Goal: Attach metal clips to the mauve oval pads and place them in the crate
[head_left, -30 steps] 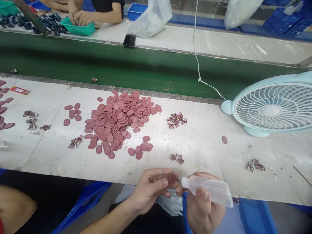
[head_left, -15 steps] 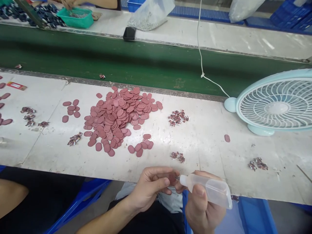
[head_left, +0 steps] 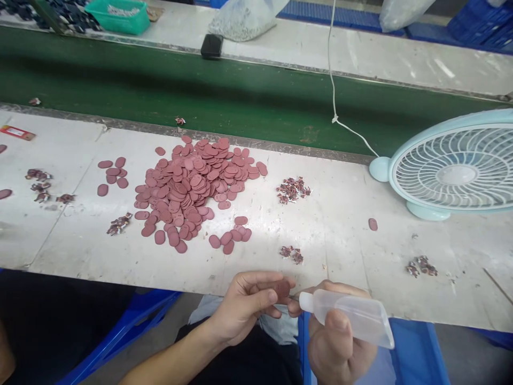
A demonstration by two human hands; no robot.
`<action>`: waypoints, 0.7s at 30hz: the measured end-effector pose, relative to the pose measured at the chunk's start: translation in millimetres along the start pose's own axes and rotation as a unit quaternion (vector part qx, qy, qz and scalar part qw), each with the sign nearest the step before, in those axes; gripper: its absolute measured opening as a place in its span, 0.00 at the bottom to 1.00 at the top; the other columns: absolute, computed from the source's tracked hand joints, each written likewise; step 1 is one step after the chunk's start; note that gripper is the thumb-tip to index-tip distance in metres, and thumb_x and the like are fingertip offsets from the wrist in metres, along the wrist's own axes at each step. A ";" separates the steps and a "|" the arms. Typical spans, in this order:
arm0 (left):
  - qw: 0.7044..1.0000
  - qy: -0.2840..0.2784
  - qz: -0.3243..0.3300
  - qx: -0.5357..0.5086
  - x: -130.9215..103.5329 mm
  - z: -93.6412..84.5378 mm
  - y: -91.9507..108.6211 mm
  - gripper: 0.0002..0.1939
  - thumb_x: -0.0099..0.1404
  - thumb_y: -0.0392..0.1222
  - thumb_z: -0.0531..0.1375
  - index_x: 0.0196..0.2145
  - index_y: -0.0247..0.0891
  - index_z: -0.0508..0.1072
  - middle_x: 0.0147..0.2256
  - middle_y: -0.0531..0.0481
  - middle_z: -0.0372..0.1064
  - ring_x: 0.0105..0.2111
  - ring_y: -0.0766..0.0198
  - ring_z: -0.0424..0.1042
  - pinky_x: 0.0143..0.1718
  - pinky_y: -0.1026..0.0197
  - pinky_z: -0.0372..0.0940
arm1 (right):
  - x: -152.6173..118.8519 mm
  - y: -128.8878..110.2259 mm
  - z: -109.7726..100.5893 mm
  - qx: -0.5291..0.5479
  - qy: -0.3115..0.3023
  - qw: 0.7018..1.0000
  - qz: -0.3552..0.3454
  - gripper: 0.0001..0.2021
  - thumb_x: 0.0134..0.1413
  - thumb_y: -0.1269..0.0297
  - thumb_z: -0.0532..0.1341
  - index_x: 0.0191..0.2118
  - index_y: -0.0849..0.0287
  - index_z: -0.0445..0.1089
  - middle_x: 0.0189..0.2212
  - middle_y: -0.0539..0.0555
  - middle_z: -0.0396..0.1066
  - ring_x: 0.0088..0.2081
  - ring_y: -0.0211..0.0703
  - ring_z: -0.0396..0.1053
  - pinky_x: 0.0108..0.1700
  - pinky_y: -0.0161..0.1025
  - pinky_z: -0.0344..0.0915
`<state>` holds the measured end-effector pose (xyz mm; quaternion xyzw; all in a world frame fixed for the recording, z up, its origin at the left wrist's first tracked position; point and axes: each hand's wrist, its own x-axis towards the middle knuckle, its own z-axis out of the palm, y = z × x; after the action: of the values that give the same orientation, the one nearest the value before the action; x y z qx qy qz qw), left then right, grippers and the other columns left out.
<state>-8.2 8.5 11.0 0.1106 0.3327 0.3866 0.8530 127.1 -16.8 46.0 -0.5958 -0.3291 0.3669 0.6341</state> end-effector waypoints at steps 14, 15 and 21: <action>1.000 0.009 -0.004 -0.013 0.3 -0.2 0.4 0.14 0.57 0.38 0.73 0.42 0.39 0.83 0.45 0.40 0.82 0.37 0.57 0.83 0.31 0.67 0.72 | 5.1 -5.2 -4.1 0.063 -0.020 0.997 0.031 0.09 0.60 0.57 0.64 0.43 0.53 0.71 0.25 0.51 0.74 0.22 0.48 0.72 0.24 0.46 0.71; 1.000 0.009 -0.006 -0.015 0.0 -0.7 0.7 0.14 0.57 0.38 0.73 0.42 0.39 0.83 0.46 0.40 0.82 0.38 0.56 0.83 0.31 0.67 0.72 | 10.9 -5.4 -9.9 0.117 -0.029 0.990 0.070 0.10 0.60 0.55 0.63 0.43 0.53 0.71 0.24 0.50 0.73 0.22 0.47 0.72 0.22 0.44 0.70; 0.999 0.020 -0.007 -0.028 -1.1 -6.6 4.0 0.13 0.58 0.37 0.72 0.42 0.39 0.83 0.46 0.40 0.82 0.40 0.55 0.83 0.32 0.67 0.72 | 89.6 40.2 -77.6 0.644 -0.063 0.670 0.363 0.20 0.59 0.59 0.60 0.54 0.57 0.59 0.29 0.49 0.64 0.29 0.40 0.70 0.22 0.33 0.69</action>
<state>-15.4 10.0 8.4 0.0765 0.3398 0.3918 0.8516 236.5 20.9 -1.5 -0.0873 0.1921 0.7253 0.6553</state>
